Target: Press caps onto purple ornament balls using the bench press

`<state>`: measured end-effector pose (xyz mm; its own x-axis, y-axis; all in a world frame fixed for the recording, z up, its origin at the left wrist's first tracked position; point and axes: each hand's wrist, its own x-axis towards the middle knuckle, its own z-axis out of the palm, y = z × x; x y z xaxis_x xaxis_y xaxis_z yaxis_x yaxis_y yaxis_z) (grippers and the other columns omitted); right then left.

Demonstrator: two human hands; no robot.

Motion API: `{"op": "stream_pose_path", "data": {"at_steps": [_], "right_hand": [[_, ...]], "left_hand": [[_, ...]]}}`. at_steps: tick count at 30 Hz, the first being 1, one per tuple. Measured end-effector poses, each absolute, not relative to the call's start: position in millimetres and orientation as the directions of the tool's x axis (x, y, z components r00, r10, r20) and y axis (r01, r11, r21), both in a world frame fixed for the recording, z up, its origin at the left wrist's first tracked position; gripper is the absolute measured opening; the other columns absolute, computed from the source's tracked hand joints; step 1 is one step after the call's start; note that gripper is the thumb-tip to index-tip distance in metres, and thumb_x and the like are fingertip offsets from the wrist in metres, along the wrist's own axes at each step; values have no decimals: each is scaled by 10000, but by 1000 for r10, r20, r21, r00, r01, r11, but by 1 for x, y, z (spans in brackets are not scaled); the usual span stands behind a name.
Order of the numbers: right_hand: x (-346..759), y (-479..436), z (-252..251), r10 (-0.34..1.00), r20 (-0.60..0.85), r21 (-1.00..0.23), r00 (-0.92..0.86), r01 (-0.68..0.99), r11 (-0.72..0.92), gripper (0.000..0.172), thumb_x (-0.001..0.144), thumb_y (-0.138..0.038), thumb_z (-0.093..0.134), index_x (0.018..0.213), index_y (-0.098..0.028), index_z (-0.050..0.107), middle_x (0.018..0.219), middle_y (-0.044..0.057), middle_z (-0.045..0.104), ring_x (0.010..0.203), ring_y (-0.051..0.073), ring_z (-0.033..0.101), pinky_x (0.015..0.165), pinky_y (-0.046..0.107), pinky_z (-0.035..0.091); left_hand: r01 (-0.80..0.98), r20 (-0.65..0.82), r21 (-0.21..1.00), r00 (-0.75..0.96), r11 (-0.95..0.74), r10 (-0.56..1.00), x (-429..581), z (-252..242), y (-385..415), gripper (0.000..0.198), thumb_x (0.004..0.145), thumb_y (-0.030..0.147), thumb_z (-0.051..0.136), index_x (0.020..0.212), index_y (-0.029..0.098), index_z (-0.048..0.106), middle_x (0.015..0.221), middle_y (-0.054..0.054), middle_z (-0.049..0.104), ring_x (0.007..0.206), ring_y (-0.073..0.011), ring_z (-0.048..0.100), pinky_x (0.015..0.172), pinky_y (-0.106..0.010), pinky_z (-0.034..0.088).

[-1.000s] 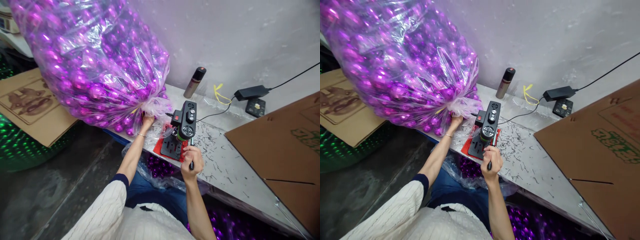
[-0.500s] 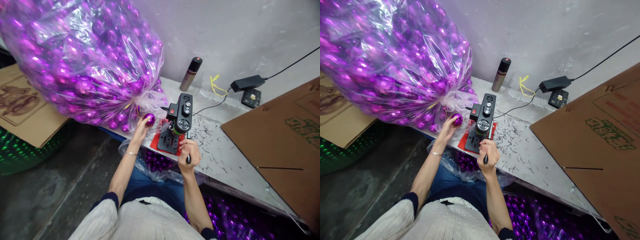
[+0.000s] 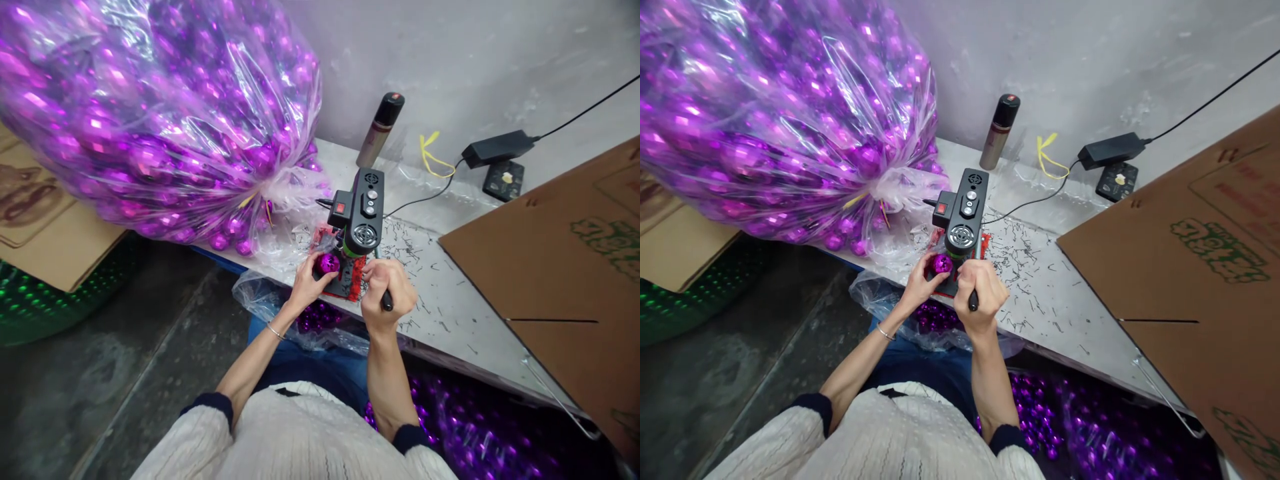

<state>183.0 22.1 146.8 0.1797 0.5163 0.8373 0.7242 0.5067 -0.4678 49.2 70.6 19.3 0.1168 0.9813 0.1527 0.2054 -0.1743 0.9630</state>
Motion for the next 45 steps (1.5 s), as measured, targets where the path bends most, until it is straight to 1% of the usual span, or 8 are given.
{"op": "stream_pose_path", "data": {"at_steps": [3,10,15,20,27,33,41,45], "right_hand": [[183,21,144,517,840,-456,166,733,505,222,966,-103,489,792,-225,554,720,-2,639,672,125,613,626,278,462],[184,19,144,510,851,-418,128,752,509,224,960,-95,484,786,-223,543,725,1,641,674,126,616,619,268,464],[183,16,137,504,858,-388,99,767,511,216,955,-93,477,799,-224,549,734,3,648,689,133,634,633,273,481],[183,17,109,475,875,-365,93,772,521,199,975,-146,448,828,-229,554,761,9,649,693,136,638,642,279,504],[181,26,77,391,906,-372,161,744,555,218,1015,-243,427,829,-236,540,777,14,643,648,139,596,656,319,484],[179,29,71,364,914,-368,181,747,554,225,1020,-255,402,831,-249,525,736,-7,616,632,146,588,696,345,490],[178,31,63,370,911,-366,181,767,527,253,1035,-278,367,814,-243,485,739,-5,590,647,136,581,683,331,480],[178,32,65,337,936,-284,100,781,556,250,1027,-236,381,797,-237,478,750,-4,593,651,125,588,639,297,482]], "left_hand": [[320,228,906,182,-277,957,48,13,75,607,827,491,812,1330,224,603,1304,-124,708,1222,-307,668,1094,-484,502],[391,384,787,297,-478,874,57,3,82,660,865,537,759,1405,211,568,1362,-157,686,1287,-314,651,1097,-498,505],[418,409,766,268,-488,872,60,-4,82,709,860,544,762,1433,187,545,1330,-168,703,1245,-311,678,1061,-487,531],[443,418,745,272,-498,867,60,-5,81,688,873,534,752,1426,178,553,1332,-170,703,1241,-302,681,1059,-471,535],[427,374,786,249,-448,893,61,-3,79,676,860,536,766,1407,186,575,1342,-164,700,1262,-304,667,1088,-475,512],[413,325,816,249,-404,912,60,0,80,658,843,516,790,1395,214,595,1342,-148,702,1272,-311,661,1109,-495,496],[381,357,820,241,-427,902,61,-1,83,623,860,505,772,1363,179,603,1325,-167,705,1254,-315,669,1081,-508,517],[367,359,826,241,-427,902,61,-1,84,592,872,472,767,1360,180,605,1326,-171,703,1256,-315,670,1082,-524,519]]}}
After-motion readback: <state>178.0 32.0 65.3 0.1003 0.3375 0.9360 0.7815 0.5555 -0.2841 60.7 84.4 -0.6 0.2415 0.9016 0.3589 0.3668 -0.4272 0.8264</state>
